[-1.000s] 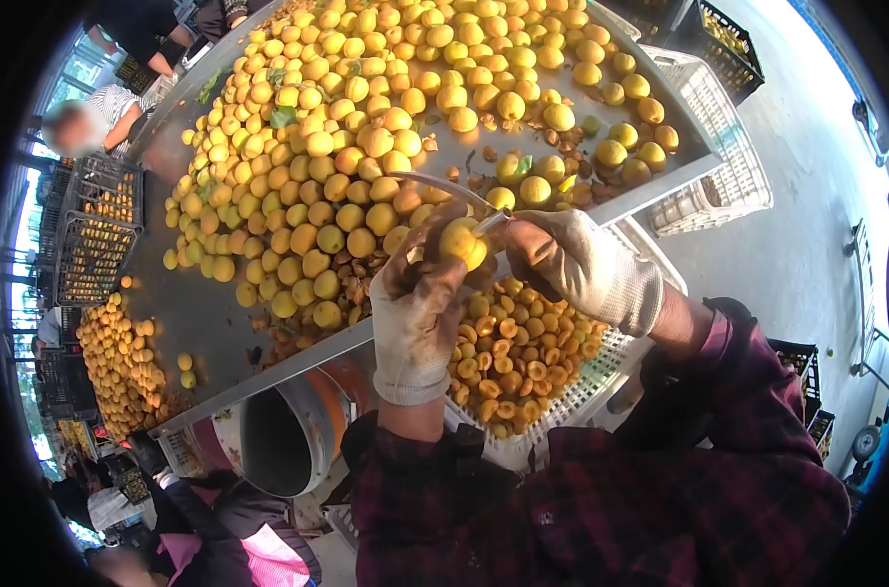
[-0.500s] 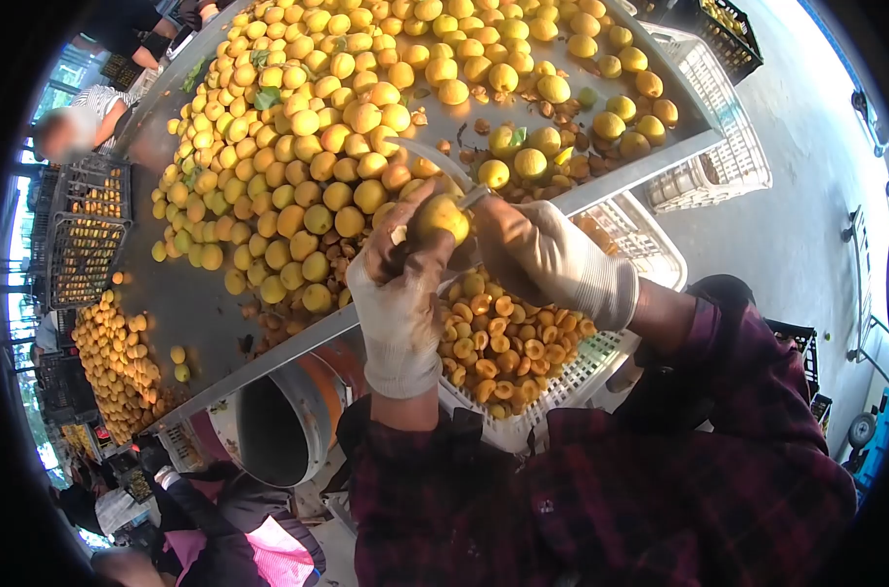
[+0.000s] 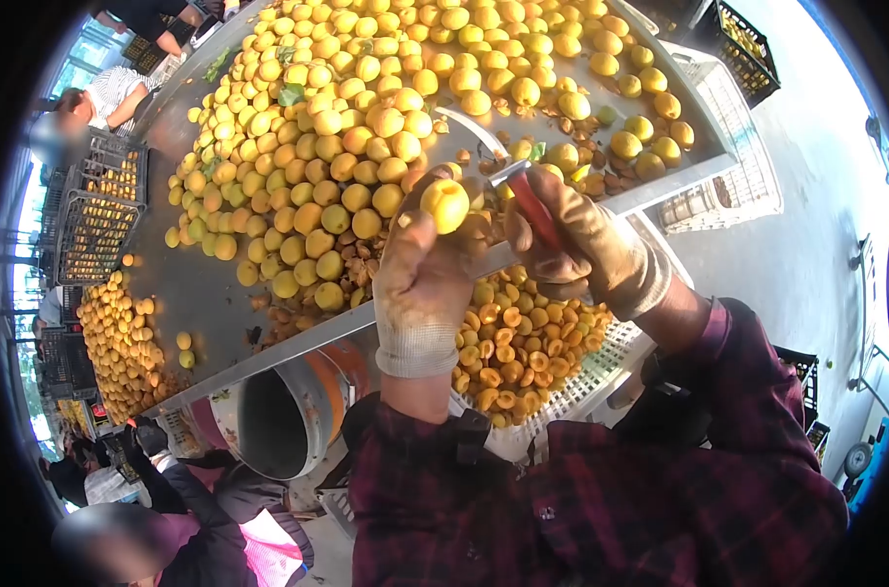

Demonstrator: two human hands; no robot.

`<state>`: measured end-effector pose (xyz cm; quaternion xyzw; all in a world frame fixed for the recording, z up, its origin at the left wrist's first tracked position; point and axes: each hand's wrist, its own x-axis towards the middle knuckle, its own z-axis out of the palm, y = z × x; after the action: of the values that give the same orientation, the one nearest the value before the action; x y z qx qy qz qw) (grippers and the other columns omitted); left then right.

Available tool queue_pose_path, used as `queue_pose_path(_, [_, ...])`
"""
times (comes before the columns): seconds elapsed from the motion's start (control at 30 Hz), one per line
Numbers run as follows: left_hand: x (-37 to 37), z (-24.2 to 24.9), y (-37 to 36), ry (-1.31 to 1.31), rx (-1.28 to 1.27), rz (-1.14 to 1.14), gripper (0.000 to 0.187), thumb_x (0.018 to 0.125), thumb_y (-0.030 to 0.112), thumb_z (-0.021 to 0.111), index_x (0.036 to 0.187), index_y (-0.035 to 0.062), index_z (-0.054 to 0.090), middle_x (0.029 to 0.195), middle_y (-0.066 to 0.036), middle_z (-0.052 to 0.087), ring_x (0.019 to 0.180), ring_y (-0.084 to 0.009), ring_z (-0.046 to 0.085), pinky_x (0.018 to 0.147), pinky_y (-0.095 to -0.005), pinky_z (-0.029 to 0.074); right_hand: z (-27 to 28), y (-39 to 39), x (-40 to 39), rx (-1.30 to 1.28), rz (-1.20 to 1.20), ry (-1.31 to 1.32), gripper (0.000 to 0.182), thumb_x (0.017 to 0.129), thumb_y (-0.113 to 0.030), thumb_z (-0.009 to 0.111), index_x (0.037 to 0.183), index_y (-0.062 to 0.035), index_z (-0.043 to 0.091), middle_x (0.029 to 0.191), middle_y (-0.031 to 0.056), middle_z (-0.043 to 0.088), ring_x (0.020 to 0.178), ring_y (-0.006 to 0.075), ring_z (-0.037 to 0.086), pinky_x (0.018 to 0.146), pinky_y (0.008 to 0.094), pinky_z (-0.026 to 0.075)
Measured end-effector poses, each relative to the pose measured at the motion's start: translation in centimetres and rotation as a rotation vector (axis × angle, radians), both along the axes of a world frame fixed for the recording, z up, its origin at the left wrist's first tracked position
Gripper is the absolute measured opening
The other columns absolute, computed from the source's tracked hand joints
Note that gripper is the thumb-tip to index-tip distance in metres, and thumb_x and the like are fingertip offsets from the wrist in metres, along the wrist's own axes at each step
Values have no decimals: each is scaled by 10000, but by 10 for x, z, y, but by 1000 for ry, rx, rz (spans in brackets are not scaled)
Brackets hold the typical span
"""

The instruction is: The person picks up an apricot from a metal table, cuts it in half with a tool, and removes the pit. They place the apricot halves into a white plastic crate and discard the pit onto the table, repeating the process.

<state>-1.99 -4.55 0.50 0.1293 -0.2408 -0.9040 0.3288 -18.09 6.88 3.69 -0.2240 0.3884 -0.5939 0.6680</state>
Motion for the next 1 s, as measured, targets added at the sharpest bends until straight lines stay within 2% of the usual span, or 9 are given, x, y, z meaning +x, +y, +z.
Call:
queue_pose_path(0.17, [7,4,2,-161,-62,119,457,937,111,576,1374,-4,506,1317,-144,591,1118,-232,615,947,-382,516,13,3,-8,68,70,486,635,947,-665,513,756,-64,591,593,-7,499,522,66,462,510,235,357])
queue_pose_path(0.37, [8,13,3,-87,-62,114,448,961,173,554,1344,-56,522,1304,-169,593,1154,-254,601,943,-377,518,15,4,-4,-30,108,725,639,984,-617,481,793,-22,614,622,14,542,551,90,501,524,249,389])
queue_pose_path(0.4, [4,16,4,-142,21,175,509,955,243,564,1349,-73,499,1226,-189,619,1020,-271,634,832,-352,543,16,3,-3,-44,134,780,631,992,-602,477,793,-19,611,634,13,545,551,92,497,532,256,391])
queue_pose_path(0.47, [4,15,2,-195,101,237,579,949,314,574,1354,-89,477,1148,-209,644,886,-288,667,720,-327,568,15,6,-3,18,167,749,617,1004,-580,470,800,-14,606,641,12,543,561,96,499,549,265,397])
queue_pose_path(0.53, [11,8,-4,-5,-106,29,519,986,272,508,1350,-98,497,1356,-178,559,1170,-255,591,934,-351,509,12,6,-4,29,232,738,733,940,-702,477,965,16,623,646,24,514,645,122,494,583,324,416])
queue_pose_path(0.57, [11,10,-3,-6,-107,29,519,986,272,508,1350,-98,497,1356,-178,559,1170,-255,591,934,-351,509,9,6,-3,28,232,738,733,940,-702,477,965,16,623,646,24,514,645,122,494,583,324,416])
queue_pose_path(0.63, [10,15,1,-430,-523,147,571,991,343,488,1350,-100,490,1361,-176,555,1069,-248,637,804,-312,526,6,6,0,-69,178,795,706,970,-657,463,984,27,635,662,83,546,658,177,517,613,366,440])
queue_pose_path(0.73, [8,11,6,-171,-324,141,582,1010,387,443,1340,-89,504,1354,-171,561,977,-232,665,694,-275,506,11,7,5,25,178,865,645,1012,-578,451,999,38,644,694,130,574,660,216,528,630,390,454])
queue_pose_path(1.0, [6,17,13,-382,-607,242,552,1040,376,384,1311,-89,508,1268,-183,591,858,-168,653,622,-244,474,9,10,26,75,74,844,544,1048,-466,457,1034,40,655,716,136,588,702,181,541,648,376,459])
